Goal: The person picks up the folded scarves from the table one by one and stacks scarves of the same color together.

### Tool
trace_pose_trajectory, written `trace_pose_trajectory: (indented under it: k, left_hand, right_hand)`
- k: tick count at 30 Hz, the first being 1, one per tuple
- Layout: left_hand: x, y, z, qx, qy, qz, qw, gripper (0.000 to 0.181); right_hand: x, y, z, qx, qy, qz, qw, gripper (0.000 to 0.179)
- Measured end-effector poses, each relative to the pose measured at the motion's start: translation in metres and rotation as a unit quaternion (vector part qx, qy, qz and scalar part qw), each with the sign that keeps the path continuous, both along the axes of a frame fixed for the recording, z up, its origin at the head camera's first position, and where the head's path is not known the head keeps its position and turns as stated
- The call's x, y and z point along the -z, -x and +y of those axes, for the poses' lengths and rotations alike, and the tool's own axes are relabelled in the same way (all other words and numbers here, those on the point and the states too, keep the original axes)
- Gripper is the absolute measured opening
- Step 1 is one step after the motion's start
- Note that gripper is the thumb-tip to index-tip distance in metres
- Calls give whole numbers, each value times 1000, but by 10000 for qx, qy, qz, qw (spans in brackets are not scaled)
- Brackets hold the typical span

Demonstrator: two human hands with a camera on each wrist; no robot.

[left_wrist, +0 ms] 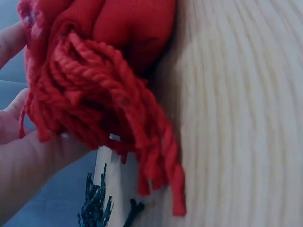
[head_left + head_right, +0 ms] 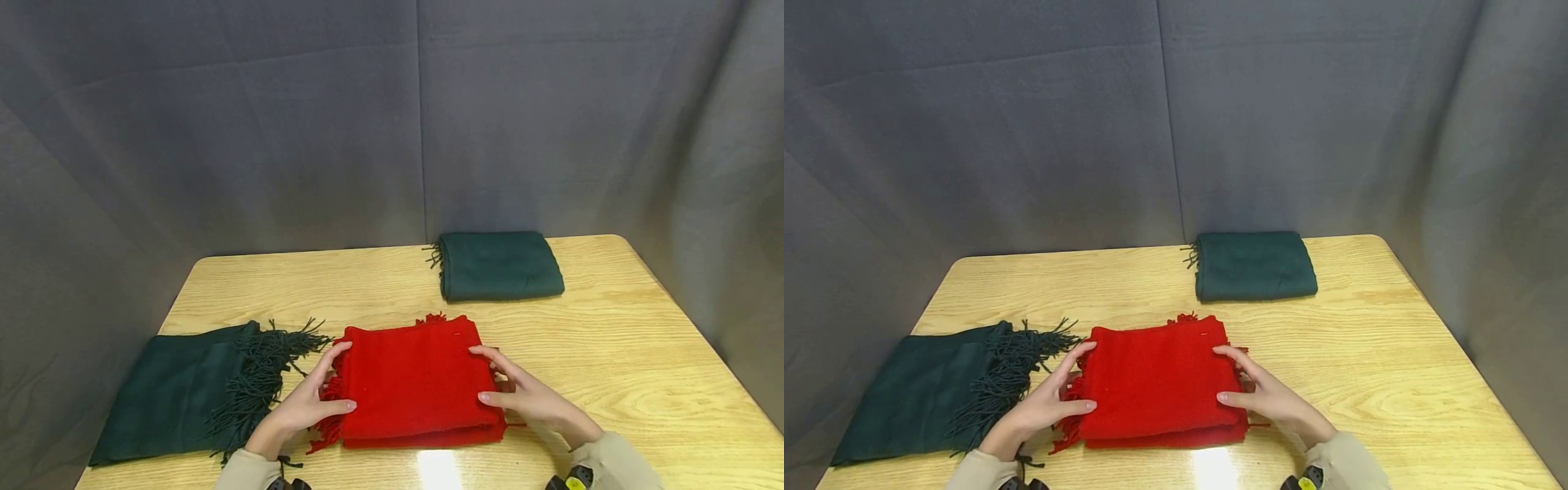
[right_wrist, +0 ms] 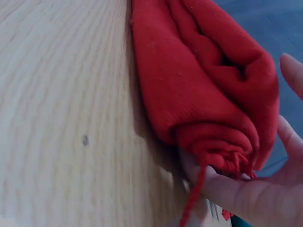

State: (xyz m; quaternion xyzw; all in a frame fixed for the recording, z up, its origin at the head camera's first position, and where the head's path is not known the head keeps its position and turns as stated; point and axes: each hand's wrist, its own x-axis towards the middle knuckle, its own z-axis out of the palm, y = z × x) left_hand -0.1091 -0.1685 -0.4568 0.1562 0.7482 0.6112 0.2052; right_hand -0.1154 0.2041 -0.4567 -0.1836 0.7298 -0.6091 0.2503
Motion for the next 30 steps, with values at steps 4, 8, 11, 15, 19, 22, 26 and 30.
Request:
trace_pose_trajectory:
  k: [4,8,11,15,19,22,26,30]
  left_hand:
    - [1,2,2,73,-23,-99,9999,81]
    - [1,4,4,125,-59,-182,9997,81]
    - [1,5,5,155,-123,-334,9992,81]
    - [0,7,7,98,-172,-452,9988,79]
    - [-2,6,10,42,-212,-456,9987,78]
    - [-2,6,12,-11,-245,-421,9988,77]
    - [-2,6,14,-143,-340,-402,9985,78]
    - [-3,6,15,-303,-449,-443,9975,80]
  right_hand:
    - [2,3,-3,50,298,-392,9988,64]
    - [4,6,-5,219,222,-460,9985,64]
    - [5,7,-7,343,89,-388,9986,63]
    - [7,8,-9,481,243,-407,9977,62]
    - [7,8,-12,655,521,-472,9954,59]
    - [7,7,-15,791,562,-411,9944,57]
    - [7,6,-17,922,608,-396,9931,54]
    - [6,6,-19,1030,731,-448,9910,53]
